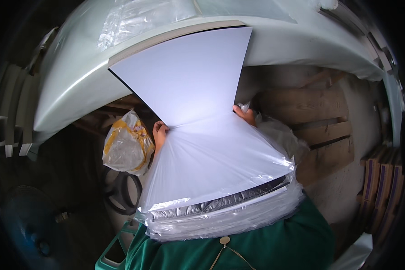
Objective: The person places a black-covered book into a clear plastic bag and then adds a white sheet on top of the book inside the bag.
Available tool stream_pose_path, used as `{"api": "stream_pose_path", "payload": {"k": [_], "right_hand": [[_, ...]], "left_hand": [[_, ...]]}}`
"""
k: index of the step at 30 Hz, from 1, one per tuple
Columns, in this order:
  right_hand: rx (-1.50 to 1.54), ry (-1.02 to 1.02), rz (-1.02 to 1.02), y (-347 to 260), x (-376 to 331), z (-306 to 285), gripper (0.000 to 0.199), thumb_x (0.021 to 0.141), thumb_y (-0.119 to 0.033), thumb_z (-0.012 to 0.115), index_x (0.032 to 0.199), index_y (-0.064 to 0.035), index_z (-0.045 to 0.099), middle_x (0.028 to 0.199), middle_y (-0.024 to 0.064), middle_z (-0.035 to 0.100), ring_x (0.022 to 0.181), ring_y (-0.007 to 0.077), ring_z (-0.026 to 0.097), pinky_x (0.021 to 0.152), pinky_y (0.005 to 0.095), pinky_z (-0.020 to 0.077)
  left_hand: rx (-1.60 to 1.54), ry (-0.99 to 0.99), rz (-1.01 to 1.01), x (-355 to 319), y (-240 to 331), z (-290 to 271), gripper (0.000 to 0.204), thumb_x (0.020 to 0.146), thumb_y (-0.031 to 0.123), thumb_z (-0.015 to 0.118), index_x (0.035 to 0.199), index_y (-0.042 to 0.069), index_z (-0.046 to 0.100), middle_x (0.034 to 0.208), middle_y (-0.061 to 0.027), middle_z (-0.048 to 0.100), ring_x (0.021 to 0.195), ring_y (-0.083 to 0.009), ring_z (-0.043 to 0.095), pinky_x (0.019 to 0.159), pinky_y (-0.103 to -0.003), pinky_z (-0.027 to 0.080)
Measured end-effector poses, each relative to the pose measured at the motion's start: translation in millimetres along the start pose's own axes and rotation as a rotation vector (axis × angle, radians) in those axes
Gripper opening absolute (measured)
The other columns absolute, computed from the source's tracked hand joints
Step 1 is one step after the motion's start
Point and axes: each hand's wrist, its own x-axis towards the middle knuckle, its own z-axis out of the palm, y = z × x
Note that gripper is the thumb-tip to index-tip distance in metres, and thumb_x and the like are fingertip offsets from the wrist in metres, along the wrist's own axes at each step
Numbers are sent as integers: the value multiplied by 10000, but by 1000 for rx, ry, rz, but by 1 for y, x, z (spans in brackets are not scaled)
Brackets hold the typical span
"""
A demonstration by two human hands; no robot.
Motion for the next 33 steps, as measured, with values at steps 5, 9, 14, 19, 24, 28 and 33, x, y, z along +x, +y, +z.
{"api": "stream_pose_path", "payload": {"k": [5,9,14,19,24,28,33], "right_hand": [[191,112,-299,-56,19,-36,142,830,-148,564,910,-33,585,661,-54,473,524,19,366,481,185,308],[532,-544,-318,-186,-57,-7,401,907,-255,361,1213,0,399,955,90,534,832,140,522,704,254,426],[510,-1101,-140,-229,-104,62,695,836,-395,418,1343,8,166,1366,156,244,1234,257,295,972,392,309],[516,-1028,-58,-225,-106,52,655,857,-304,422,1343,29,136,1384,151,210,1258,243,253,1017,392,242],[442,-995,-244,-210,-108,55,550,901,-235,386,1328,45,181,1372,146,232,1240,239,291,984,367,313],[473,-738,-113,-209,-108,53,349,879,-158,476,1184,7,447,1104,76,530,945,125,520,803,269,429],[321,-549,-193,-208,-112,50,278,787,-202,633,988,-31,547,826,13,562,715,75,511,569,217,407]], "left_hand": [[224,80,140,8,29,-36,138,714,28,495,851,39,511,778,-16,499,679,-95,457,607,-220,384],[-27,45,732,-46,217,31,52,782,17,486,832,25,497,639,36,428,545,-29,340,503,-171,276],[409,-583,637,-125,287,115,218,738,130,675,865,-10,566,740,-35,559,647,-84,482,562,-217,381],[-114,-669,277,-110,264,101,179,860,163,532,925,-2,555,826,-9,556,728,-71,457,658,-214,370],[355,-634,462,-126,257,108,170,848,164,562,858,-5,542,787,-4,530,746,-66,450,672,-221,375],[88,-533,439,-121,257,106,153,814,134,608,823,-15,577,697,1,546,640,-46,466,589,-185,373],[37,-464,308,-127,256,108,204,832,167,590,741,-15,586,630,7,542,587,-24,451,521,-168,355]]}}
